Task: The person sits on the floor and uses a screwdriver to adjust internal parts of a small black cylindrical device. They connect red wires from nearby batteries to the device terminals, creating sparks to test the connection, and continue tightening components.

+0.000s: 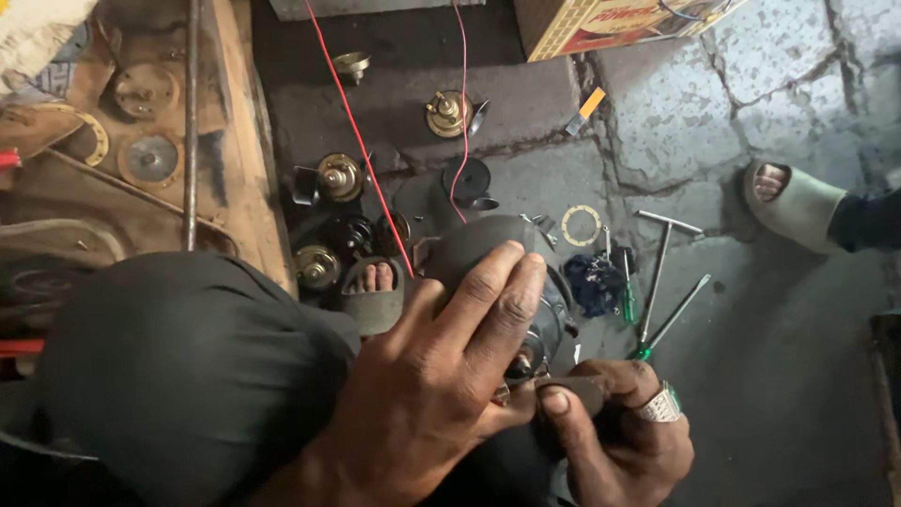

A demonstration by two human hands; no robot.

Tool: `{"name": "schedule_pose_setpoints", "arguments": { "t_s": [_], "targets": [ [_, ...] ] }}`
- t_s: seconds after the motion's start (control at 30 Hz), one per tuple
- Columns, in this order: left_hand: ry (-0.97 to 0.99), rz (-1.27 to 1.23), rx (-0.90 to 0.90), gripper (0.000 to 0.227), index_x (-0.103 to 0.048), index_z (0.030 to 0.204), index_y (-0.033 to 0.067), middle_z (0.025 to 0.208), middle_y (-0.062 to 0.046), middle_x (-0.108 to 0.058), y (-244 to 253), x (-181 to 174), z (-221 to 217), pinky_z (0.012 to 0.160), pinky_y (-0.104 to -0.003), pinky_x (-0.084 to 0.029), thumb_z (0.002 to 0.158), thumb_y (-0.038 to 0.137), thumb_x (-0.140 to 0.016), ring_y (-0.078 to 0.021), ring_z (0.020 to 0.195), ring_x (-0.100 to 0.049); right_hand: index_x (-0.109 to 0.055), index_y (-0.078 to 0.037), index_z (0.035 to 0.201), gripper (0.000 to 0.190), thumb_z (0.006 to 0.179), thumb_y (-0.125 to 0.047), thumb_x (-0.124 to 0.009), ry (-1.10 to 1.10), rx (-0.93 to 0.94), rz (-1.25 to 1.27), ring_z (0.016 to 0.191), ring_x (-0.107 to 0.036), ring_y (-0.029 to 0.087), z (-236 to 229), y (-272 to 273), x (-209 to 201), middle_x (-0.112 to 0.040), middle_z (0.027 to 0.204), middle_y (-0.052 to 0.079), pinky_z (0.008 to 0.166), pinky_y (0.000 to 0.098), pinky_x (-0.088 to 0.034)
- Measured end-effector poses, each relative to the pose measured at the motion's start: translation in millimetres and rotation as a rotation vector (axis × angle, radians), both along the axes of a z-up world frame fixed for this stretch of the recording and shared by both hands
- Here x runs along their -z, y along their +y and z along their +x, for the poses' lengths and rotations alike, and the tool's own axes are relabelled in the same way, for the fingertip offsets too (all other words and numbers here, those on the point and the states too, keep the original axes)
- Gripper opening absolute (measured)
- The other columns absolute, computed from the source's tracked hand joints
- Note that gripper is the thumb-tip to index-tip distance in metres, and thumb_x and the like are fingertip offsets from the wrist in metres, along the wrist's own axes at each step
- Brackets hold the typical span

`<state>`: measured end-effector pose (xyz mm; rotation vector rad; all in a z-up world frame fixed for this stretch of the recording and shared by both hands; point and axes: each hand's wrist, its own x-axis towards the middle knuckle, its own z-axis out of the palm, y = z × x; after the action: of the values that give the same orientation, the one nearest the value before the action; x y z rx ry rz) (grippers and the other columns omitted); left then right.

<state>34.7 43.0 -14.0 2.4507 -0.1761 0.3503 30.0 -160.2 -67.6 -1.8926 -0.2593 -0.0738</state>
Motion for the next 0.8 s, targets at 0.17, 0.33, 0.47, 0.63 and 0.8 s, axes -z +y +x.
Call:
{"name": "schedule_pose_setpoints", "arguments": {
  "t_s": [0.17, 0.33, 0.47, 0.63, 0.8],
  "targets": [
    [-0.064, 0.047, 0.033, 0.085, -0.052, 0.143, -0.0007, 0.143, -0.015, -0.056, 5.3, 1.1, -2.3, 0.081, -0.035, -0.057, 0.072, 0.033, -0.085, -0.0296, 0.095, -0.064, -0.067, 0.004, 0.097, 0.016, 0.084, 0.004, -0.076, -0.107, -0.035, -0.047, 0.067, -0.067, 0.012, 10.8, 10.7, -9.5, -0.072, 0.082, 0.013, 0.06, 0.0219, -0.05],
    [-0.067, 0.082, -0.01, 0.067, -0.05, 0.147, -0.0007, 0.148, -0.016, -0.055, 3.7, 6.9, -5.9, 0.084, -0.035, -0.058, 0.094, 0.032, -0.074, -0.0294, 0.098, -0.067, -0.064, 0.008, 0.11, 0.02, 0.093, 0.006, -0.074, 0.011, -0.033, 0.189, 0.072, -0.067, 0.01, 3.5, 4.8, 0.6, -0.073, 0.084, 0.013, 0.071, 0.022, -0.05],
    [-0.061, 0.058, 0.047, 0.077, -0.049, 0.145, -0.005, 0.146, -0.022, -0.054, 7.2, 2.1, -5.1, 0.081, -0.037, -0.058, 0.087, 0.038, -0.074, -0.0328, 0.094, -0.067, -0.064, 0.008, 0.106, 0.016, 0.091, 0.007, -0.072, 0.051, -0.01, 0.176, 0.066, -0.066, 0.01, -2.2, 0.7, 8.6, -0.073, 0.082, 0.012, 0.064, 0.0205, -0.05],
    [-0.093, 0.046, 0.017, 0.076, -0.048, 0.147, -0.0041, 0.146, -0.019, -0.055, 3.0, 4.5, -6.7, 0.087, -0.036, -0.059, 0.091, 0.04, -0.074, -0.0333, 0.106, -0.068, -0.062, 0.008, 0.11, 0.024, 0.089, 0.006, -0.073, -0.028, -0.006, 0.086, 0.079, -0.066, 0.012, -6.2, -8.8, 17.5, -0.068, 0.091, 0.011, 0.072, 0.022, -0.051],
    [-0.067, 0.157, 0.005, 0.082, -0.052, 0.142, -0.0038, 0.143, -0.021, -0.056, 3.4, 1.6, -3.2, 0.073, -0.036, -0.059, 0.08, 0.042, -0.079, -0.0306, 0.086, -0.067, -0.064, 0.007, 0.107, 0.02, 0.089, 0.006, -0.073, 0.012, 0.016, 0.157, 0.077, -0.067, 0.012, -4.2, -4.5, 17.9, -0.07, 0.09, 0.013, 0.071, 0.022, -0.052]
  ]
}}
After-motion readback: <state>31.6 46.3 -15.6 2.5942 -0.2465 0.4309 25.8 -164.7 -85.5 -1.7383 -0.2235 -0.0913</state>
